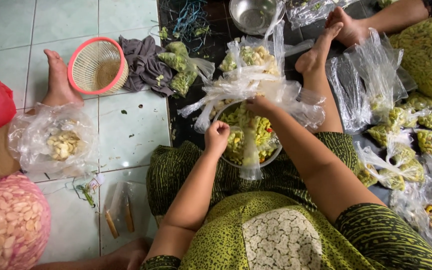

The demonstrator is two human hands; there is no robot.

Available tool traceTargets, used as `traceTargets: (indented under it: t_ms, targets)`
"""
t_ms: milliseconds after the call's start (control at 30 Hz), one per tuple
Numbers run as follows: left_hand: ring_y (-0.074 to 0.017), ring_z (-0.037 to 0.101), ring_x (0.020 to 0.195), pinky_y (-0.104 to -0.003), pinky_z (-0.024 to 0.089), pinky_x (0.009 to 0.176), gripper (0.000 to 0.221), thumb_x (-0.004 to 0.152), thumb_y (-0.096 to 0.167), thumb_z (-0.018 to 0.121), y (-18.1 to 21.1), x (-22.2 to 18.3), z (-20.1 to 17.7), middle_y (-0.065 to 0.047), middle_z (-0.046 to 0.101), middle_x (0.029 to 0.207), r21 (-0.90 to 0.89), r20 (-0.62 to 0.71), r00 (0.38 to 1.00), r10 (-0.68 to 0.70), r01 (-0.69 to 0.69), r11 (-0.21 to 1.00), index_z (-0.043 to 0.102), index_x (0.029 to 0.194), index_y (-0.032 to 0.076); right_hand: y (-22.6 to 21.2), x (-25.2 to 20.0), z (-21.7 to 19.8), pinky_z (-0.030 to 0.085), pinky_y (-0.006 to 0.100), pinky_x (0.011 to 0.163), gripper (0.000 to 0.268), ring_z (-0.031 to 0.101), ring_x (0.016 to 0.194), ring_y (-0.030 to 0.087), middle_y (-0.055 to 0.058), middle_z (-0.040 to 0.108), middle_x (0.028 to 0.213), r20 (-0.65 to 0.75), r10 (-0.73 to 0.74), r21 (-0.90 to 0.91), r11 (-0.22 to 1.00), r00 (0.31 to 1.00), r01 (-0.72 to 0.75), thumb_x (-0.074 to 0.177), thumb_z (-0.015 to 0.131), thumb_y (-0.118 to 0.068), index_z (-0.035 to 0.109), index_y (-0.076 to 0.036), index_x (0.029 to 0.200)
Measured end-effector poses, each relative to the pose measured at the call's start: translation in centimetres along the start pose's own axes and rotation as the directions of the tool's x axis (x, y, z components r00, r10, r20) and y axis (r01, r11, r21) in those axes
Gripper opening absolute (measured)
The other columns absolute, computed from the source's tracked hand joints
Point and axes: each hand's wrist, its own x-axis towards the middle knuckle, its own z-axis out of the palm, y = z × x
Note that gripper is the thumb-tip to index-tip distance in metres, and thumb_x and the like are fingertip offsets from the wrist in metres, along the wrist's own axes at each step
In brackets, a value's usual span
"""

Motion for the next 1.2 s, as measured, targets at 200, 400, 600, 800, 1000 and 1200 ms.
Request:
traceTargets:
  t_ms: [200,400,600,800,1000,1200]
  targets:
    - [-0.0372,0.071,0.077,-0.046,0.056,0.069,0.008,0.083,0.019,0.071,5.3,0.9,-0.7,-0.014,0.069,0.072,0.008,-0.063,0.987,0.149,-0.149,0.989,0.067,0.08,0.012,4.5,-2.2,-4.3,0.054,0.052,0.088,0.033,0.07,0.103,0.04,0.014,0.076,0.103,-0.197,-0.112,0.181,0.972,0.974,0.148,0.092,0.07,-0.043,0.076,-0.016,0.111]
    - [-0.0253,0.072,0.074,-0.038,0.057,0.07,0.003,0.081,0.02,0.071,8.7,2.8,0.1,-0.002,0.07,0.072,-0.062,-0.024,0.988,0.152,-0.153,0.986,0.069,0.079,0.019,4.4,-6.2,-9.2,0.054,0.048,0.077,0.016,0.071,0.09,0.031,0.001,0.072,0.088,-0.39,-0.145,0.118,0.971,0.909,0.206,0.095,0.076,-0.035,0.07,-0.02,0.097]
    - [-0.0147,0.061,0.066,-0.03,0.05,0.061,0.018,0.083,0.003,0.069,15.4,3.8,-0.7,0.0,0.066,0.07,0.008,0.064,0.946,0.318,-0.319,0.948,0.059,0.074,0.015,-6.9,-15.0,-19.8,0.05,0.042,0.059,0.017,0.063,0.068,0.028,0.01,0.07,0.081,-0.477,-0.604,-0.37,0.797,0.639,0.477,0.099,0.08,-0.007,0.069,-0.001,0.087]
    - [-0.0244,0.064,0.079,-0.037,0.051,0.066,0.018,0.081,-0.002,0.07,17.6,4.8,-1.6,-0.005,0.069,0.081,0.266,0.12,0.824,0.554,-0.564,0.782,0.06,0.078,0.012,-8.5,-16.3,-20.5,0.06,0.037,0.056,0.029,0.066,0.056,0.017,0.001,0.067,0.071,-0.442,-0.731,-0.684,0.649,0.52,0.332,0.102,0.085,-0.028,0.063,-0.012,0.091]
    - [-0.0209,0.068,0.074,-0.035,0.054,0.067,0.018,0.08,-0.005,0.072,19.2,5.8,-3.9,-0.003,0.071,0.078,0.197,0.094,0.793,0.602,-0.607,0.77,0.064,0.079,0.011,-10.3,-18.0,-22.4,0.042,0.032,0.046,0.034,0.044,0.048,0.011,-0.003,0.051,0.061,-0.459,-0.738,-0.609,0.667,0.495,0.429,0.11,0.076,-0.009,0.056,-0.01,0.082]
    - [-0.0297,0.07,0.075,-0.044,0.058,0.073,0.012,0.078,0.01,0.073,16.7,6.5,-2.9,-0.002,0.065,0.068,0.238,0.095,0.828,0.553,-0.558,0.795,0.065,0.081,0.019,-10.1,-17.2,-20.6,0.051,0.039,0.056,0.016,0.066,0.055,0.027,0.0,0.06,0.064,-0.448,-0.734,-0.6,0.67,0.511,0.436,0.105,0.064,-0.023,0.061,-0.018,0.09]
